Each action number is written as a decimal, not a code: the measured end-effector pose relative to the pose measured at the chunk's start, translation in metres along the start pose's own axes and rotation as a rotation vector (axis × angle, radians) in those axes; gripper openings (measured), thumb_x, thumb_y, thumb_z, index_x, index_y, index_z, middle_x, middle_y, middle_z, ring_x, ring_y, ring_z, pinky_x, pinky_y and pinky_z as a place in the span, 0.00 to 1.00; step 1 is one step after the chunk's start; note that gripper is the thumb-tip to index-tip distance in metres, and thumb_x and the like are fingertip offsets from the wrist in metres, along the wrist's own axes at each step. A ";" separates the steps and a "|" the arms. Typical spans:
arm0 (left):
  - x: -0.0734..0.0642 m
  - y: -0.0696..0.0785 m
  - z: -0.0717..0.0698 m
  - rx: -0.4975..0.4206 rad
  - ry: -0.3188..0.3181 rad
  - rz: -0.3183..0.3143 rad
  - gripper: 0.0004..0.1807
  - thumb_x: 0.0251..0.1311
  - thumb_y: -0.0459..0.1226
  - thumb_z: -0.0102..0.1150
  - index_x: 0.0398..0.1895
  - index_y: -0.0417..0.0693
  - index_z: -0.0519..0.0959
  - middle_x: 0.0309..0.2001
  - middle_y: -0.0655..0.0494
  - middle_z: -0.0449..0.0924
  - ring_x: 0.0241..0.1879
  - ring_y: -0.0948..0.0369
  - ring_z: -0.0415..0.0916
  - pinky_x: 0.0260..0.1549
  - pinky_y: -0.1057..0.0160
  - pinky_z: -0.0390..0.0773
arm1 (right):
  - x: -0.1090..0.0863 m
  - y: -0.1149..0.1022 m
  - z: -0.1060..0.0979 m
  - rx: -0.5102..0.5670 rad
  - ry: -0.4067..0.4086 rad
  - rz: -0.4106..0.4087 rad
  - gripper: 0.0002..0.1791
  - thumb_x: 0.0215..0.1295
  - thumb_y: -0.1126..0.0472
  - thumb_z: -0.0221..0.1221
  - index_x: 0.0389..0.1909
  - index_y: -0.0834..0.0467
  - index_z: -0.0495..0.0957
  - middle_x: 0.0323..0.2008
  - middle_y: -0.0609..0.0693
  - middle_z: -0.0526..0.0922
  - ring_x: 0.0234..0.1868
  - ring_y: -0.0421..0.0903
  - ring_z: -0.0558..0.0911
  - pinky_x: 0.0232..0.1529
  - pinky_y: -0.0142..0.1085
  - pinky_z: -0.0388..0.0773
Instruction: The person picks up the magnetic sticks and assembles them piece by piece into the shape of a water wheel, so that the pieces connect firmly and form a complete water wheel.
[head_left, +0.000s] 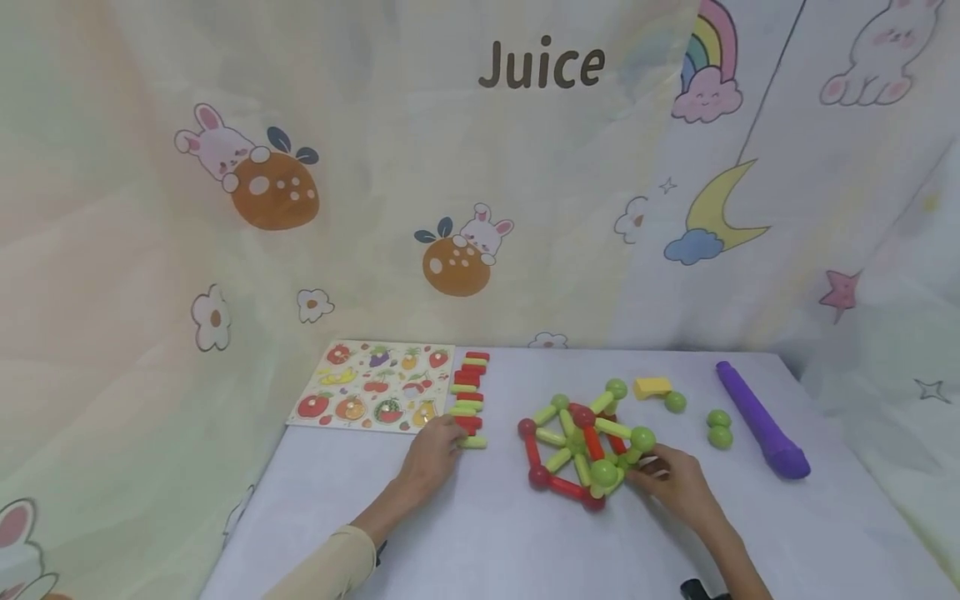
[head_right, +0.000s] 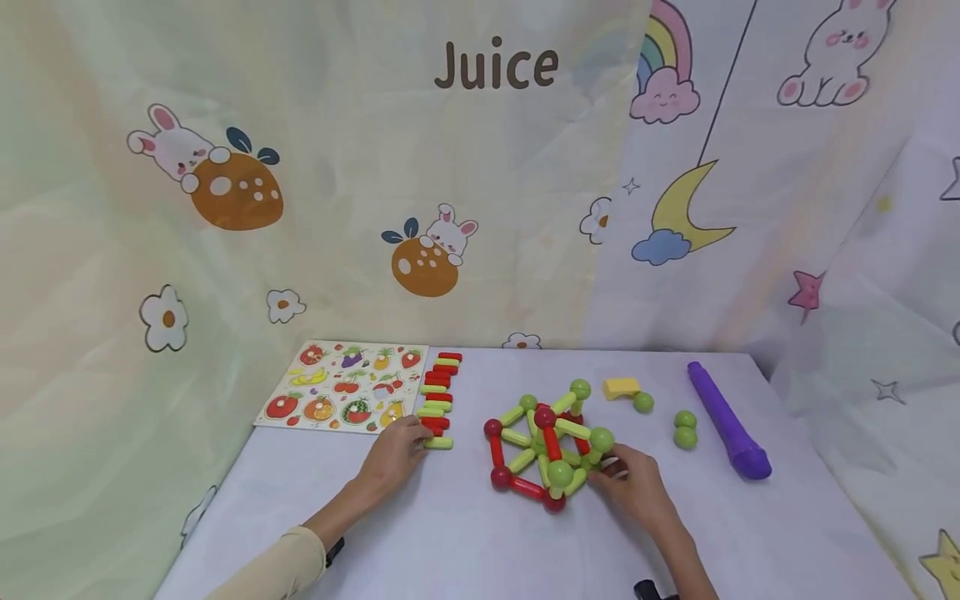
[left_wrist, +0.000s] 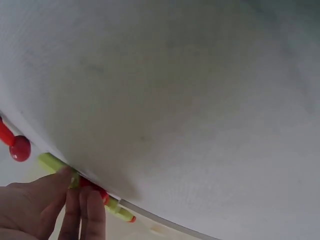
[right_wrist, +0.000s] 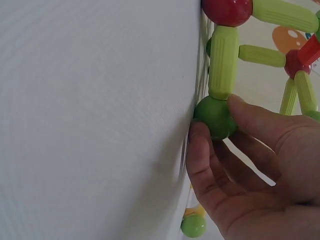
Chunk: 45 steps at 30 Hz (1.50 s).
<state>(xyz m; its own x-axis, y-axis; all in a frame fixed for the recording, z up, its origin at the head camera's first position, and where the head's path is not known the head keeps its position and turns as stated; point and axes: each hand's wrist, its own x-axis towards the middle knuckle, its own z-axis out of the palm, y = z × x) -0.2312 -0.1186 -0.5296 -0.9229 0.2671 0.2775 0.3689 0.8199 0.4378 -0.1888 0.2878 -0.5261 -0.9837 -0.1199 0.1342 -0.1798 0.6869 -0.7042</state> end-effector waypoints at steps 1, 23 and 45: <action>0.000 0.000 0.001 0.005 -0.004 -0.003 0.11 0.61 0.27 0.76 0.47 0.41 0.91 0.45 0.51 0.88 0.48 0.55 0.84 0.48 0.58 0.87 | 0.000 0.000 0.001 0.001 0.003 0.002 0.19 0.60 0.67 0.77 0.51 0.66 0.85 0.46 0.60 0.90 0.41 0.51 0.90 0.40 0.36 0.88; 0.022 0.106 -0.001 -0.727 -0.020 -0.092 0.10 0.62 0.32 0.78 0.46 0.44 0.92 0.42 0.55 0.93 0.41 0.65 0.89 0.41 0.69 0.87 | 0.003 -0.003 0.002 0.016 -0.009 0.024 0.18 0.62 0.67 0.76 0.52 0.65 0.85 0.45 0.57 0.90 0.42 0.50 0.89 0.42 0.38 0.88; 0.020 0.067 -0.009 -0.678 -0.081 -0.076 0.15 0.64 0.35 0.77 0.54 0.44 0.89 0.50 0.48 0.91 0.46 0.60 0.89 0.44 0.65 0.88 | 0.001 -0.001 0.001 0.011 -0.013 0.060 0.19 0.62 0.67 0.76 0.53 0.65 0.85 0.45 0.57 0.90 0.42 0.51 0.89 0.42 0.41 0.89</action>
<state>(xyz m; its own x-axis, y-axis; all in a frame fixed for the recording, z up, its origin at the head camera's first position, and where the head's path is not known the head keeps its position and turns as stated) -0.2240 -0.0625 -0.4871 -0.9445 0.2801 0.1719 0.2665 0.3470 0.8992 -0.1896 0.2856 -0.5259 -0.9927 -0.0879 0.0829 -0.1207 0.6849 -0.7186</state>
